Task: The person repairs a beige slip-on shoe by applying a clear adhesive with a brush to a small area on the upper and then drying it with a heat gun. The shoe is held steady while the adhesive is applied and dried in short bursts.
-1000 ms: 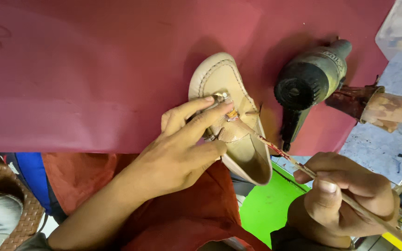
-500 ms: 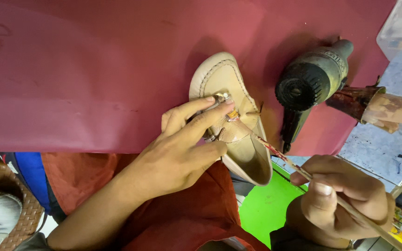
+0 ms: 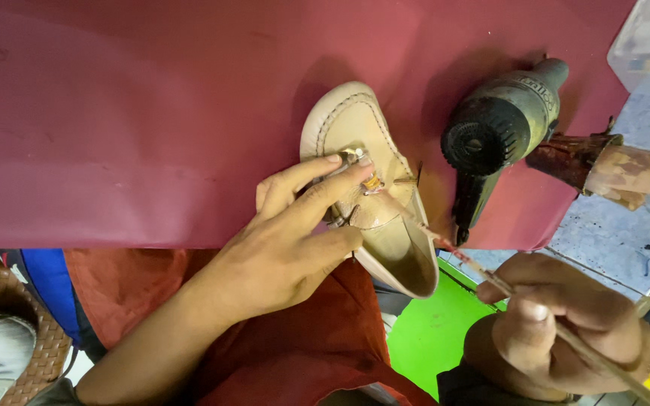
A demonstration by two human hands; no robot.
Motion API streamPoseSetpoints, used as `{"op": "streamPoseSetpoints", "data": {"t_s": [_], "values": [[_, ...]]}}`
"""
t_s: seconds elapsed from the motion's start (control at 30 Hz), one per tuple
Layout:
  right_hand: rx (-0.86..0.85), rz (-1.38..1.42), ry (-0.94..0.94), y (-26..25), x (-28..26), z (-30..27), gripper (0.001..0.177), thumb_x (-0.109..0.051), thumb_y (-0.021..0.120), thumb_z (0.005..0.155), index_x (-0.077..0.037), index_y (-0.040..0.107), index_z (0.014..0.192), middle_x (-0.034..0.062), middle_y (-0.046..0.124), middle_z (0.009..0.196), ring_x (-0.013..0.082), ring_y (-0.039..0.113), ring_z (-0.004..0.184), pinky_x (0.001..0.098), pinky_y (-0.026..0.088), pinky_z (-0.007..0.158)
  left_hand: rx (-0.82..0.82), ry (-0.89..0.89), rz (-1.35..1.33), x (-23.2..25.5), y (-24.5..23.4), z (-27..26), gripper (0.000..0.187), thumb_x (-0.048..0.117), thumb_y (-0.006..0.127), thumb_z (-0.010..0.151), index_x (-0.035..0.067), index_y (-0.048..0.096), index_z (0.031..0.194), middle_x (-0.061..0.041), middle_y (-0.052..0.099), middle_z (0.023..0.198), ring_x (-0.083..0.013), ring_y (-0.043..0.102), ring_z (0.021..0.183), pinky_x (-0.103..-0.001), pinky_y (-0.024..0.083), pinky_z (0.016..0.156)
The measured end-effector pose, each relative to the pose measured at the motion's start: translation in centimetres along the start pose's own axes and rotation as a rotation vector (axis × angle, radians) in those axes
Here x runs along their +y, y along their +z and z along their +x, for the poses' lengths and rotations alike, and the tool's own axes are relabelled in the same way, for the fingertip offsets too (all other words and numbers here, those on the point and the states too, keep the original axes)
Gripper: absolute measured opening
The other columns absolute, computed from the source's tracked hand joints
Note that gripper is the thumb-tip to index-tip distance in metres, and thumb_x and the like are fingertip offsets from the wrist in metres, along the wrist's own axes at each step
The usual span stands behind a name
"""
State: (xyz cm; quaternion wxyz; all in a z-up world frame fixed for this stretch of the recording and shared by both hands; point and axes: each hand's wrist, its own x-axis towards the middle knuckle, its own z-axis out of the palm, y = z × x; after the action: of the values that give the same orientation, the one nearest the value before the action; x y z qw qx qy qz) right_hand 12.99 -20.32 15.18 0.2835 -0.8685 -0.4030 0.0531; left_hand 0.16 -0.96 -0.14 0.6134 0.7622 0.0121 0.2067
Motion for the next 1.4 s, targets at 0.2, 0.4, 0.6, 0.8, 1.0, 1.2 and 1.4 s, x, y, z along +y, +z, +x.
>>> {"op": "streamPoseSetpoints", "data": {"t_s": [0.2, 0.4, 0.6, 0.8, 1.0, 1.2, 1.4], "values": [[0.178, 0.044, 0.077, 2.0, -1.8, 0.0, 0.026, -0.024, 0.053, 0.1, -0.002, 0.043, 0.089, 0.026, 0.057, 0.07, 0.024, 0.059, 0.055, 0.0305, 0.04, 0.055, -0.03, -0.03, -0.001, 0.7, -0.6, 0.4, 0.016, 0.007, 0.053, 0.106, 0.01, 0.062, 0.094, -0.016, 0.042, 0.156, -0.0403, 0.039, 0.143, -0.054, 0.036, 0.111], [0.157, -0.116, 0.169, 2.0, -4.4, 1.2, 0.029, -0.025, 0.048, 0.101, 0.0, 0.045, 0.086, 0.0205, 0.06, 0.072, 0.0229, 0.059, 0.058, 0.0295, 0.041, 0.058, -0.021, -0.011, 0.036, 0.5, -0.2, 0.4, 0.021, 0.005, 0.05, 0.106, 0.011, 0.063, 0.09, -0.017, 0.043, 0.155, -0.0424, 0.041, 0.141, -0.054, 0.037, 0.111], [-0.006, -0.091, 0.24, 0.1, -5.0, 2.1, 0.035, -0.025, 0.046, 0.094, 0.003, 0.047, 0.072, 0.019, 0.06, 0.069, 0.0174, 0.048, 0.046, 0.0266, 0.034, 0.046, -0.02, -0.009, 0.035, 0.6, -0.2, 0.6, 0.019, 0.005, 0.052, 0.105, 0.01, 0.064, 0.09, -0.022, 0.045, 0.152, -0.044, 0.041, 0.14, -0.055, 0.036, 0.11], [0.087, -0.052, 0.24, 0.9, -5.3, 1.7, 0.026, -0.023, 0.047, 0.096, -0.002, 0.045, 0.082, 0.0201, 0.059, 0.07, 0.0184, 0.059, 0.052, 0.0234, 0.039, 0.05, -0.041, 0.001, 0.056, 0.1, 0.1, 0.4, 0.017, 0.004, 0.053, 0.101, 0.014, 0.064, 0.094, -0.021, 0.044, 0.153, -0.0437, 0.042, 0.139, -0.055, 0.036, 0.109], [-0.317, 0.049, 0.211, -3.2, -2.8, 2.6, 0.039, -0.031, 0.049, 0.091, -0.005, 0.056, 0.063, 0.0117, 0.07, 0.071, 0.0136, 0.068, 0.05, 0.0238, 0.047, 0.046, -0.007, 0.02, 0.047, 0.4, -0.1, 0.7, 0.02, 0.0, 0.053, 0.103, 0.011, 0.064, 0.091, -0.024, 0.047, 0.15, -0.0457, 0.042, 0.138, -0.053, 0.035, 0.11], [-0.135, -0.048, 0.396, -1.6, -5.8, 2.7, 0.045, -0.025, 0.047, 0.093, 0.002, 0.047, 0.056, 0.0154, 0.062, 0.07, 0.0121, 0.048, 0.044, 0.0234, 0.03, 0.042, -0.026, -0.005, 0.046, 0.5, -0.1, 0.5, 0.017, 0.0, 0.054, 0.102, 0.011, 0.062, 0.092, -0.021, 0.046, 0.152, -0.0444, 0.043, 0.138, -0.054, 0.037, 0.107], [-0.175, 0.051, 0.247, -2.4, -3.9, 1.6, 0.036, -0.027, 0.049, 0.09, 0.001, 0.053, 0.069, 0.0169, 0.066, 0.07, 0.0197, 0.064, 0.056, 0.0284, 0.05, 0.057, 0.0, 0.003, 0.034, 0.5, -0.2, 0.4, 0.02, 0.005, 0.051, 0.106, 0.011, 0.063, 0.092, -0.019, 0.045, 0.153, -0.0429, 0.042, 0.14, -0.053, 0.037, 0.111]]}}
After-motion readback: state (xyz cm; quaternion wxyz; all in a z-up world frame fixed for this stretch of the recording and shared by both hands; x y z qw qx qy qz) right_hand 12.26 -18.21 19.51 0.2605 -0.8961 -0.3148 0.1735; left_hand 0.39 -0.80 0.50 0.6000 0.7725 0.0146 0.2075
